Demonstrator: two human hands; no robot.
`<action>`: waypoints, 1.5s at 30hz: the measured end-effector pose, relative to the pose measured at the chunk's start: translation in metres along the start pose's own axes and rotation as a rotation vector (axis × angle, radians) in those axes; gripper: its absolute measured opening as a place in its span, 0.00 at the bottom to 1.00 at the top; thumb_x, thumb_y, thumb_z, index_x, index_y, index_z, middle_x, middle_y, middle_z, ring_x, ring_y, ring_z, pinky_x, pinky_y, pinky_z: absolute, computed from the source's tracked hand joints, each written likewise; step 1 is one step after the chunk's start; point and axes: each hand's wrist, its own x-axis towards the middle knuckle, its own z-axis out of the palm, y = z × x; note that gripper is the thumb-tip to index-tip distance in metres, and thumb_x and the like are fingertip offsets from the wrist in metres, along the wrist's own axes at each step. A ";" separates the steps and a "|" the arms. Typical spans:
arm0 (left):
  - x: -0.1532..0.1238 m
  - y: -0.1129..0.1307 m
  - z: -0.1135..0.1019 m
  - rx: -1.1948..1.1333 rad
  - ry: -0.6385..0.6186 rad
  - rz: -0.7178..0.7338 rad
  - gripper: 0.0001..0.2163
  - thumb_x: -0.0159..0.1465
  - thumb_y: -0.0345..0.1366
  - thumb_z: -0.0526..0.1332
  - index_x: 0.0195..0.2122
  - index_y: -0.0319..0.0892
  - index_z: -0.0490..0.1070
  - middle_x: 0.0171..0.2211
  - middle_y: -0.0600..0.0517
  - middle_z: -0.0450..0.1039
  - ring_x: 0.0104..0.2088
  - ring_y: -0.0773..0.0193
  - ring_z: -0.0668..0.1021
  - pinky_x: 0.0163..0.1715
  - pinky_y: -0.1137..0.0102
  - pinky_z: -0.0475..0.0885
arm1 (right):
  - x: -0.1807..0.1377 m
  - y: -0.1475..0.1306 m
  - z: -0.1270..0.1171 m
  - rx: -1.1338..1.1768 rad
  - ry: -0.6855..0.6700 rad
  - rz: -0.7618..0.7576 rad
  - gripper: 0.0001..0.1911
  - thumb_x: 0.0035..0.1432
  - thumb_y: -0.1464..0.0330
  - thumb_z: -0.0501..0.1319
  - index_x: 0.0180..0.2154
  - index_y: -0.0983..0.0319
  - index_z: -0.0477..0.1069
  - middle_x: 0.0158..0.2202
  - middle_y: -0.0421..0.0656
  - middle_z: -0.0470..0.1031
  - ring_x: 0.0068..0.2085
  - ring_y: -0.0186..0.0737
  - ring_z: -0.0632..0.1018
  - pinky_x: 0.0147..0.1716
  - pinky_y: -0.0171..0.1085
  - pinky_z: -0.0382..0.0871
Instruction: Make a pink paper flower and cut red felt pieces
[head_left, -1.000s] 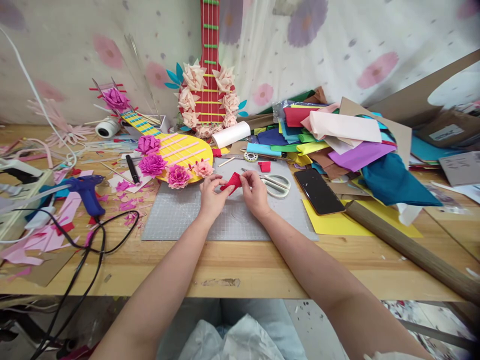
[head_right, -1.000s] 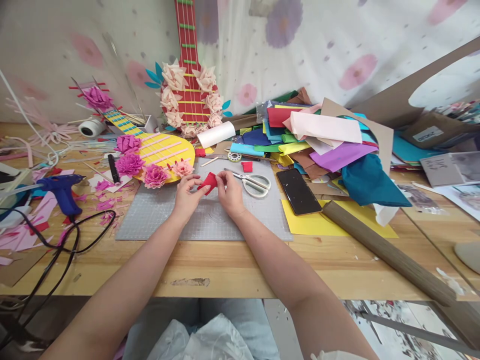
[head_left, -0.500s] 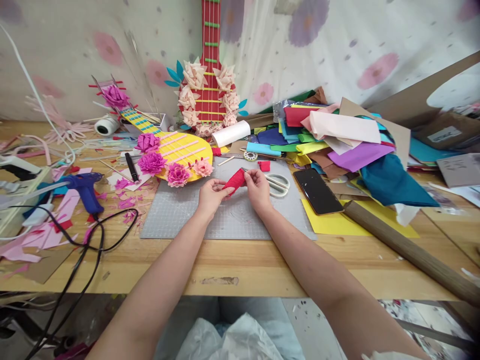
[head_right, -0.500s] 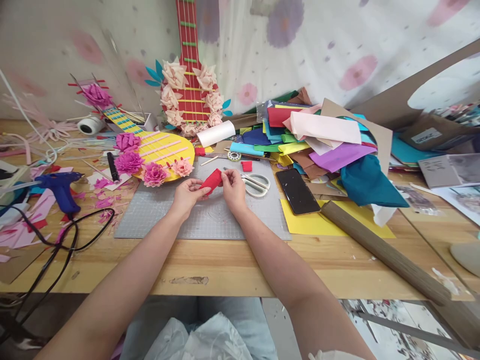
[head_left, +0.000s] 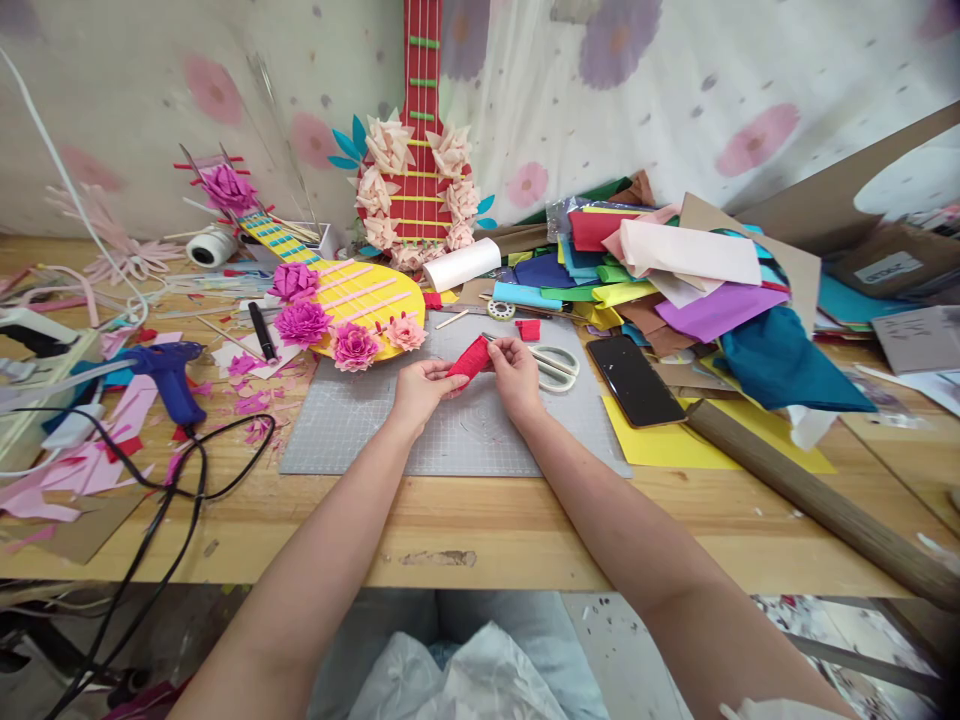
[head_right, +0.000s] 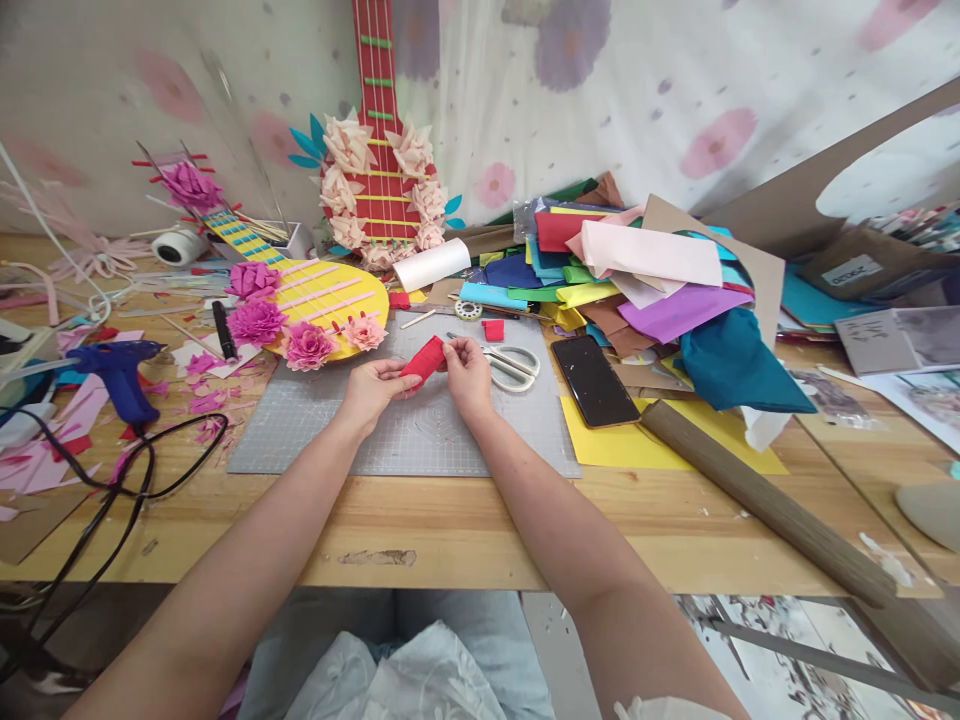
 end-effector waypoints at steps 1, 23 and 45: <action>0.000 0.000 0.000 0.004 -0.006 -0.005 0.20 0.35 0.28 0.73 0.30 0.33 0.72 0.24 0.50 0.75 0.25 0.66 0.76 0.32 0.63 0.76 | 0.000 0.000 0.000 -0.006 0.002 0.001 0.13 0.49 0.58 0.60 0.28 0.59 0.61 0.23 0.36 0.68 0.24 0.33 0.72 0.28 0.37 0.73; -0.003 0.000 -0.008 0.097 -0.155 0.225 0.15 0.47 0.36 0.68 0.35 0.39 0.70 0.33 0.50 0.75 0.35 0.66 0.76 0.36 0.71 0.71 | -0.020 -0.035 -0.002 -0.577 -0.255 -0.416 0.06 0.57 0.66 0.53 0.30 0.60 0.65 0.27 0.40 0.71 0.28 0.35 0.72 0.31 0.36 0.65; 0.001 -0.014 -0.015 0.395 -0.263 0.304 0.20 0.48 0.34 0.67 0.44 0.43 0.73 0.37 0.47 0.76 0.27 0.65 0.77 0.30 0.69 0.73 | 0.005 -0.015 -0.010 -0.196 -0.444 0.053 0.13 0.44 0.59 0.65 0.25 0.61 0.68 0.19 0.37 0.72 0.21 0.36 0.74 0.24 0.38 0.71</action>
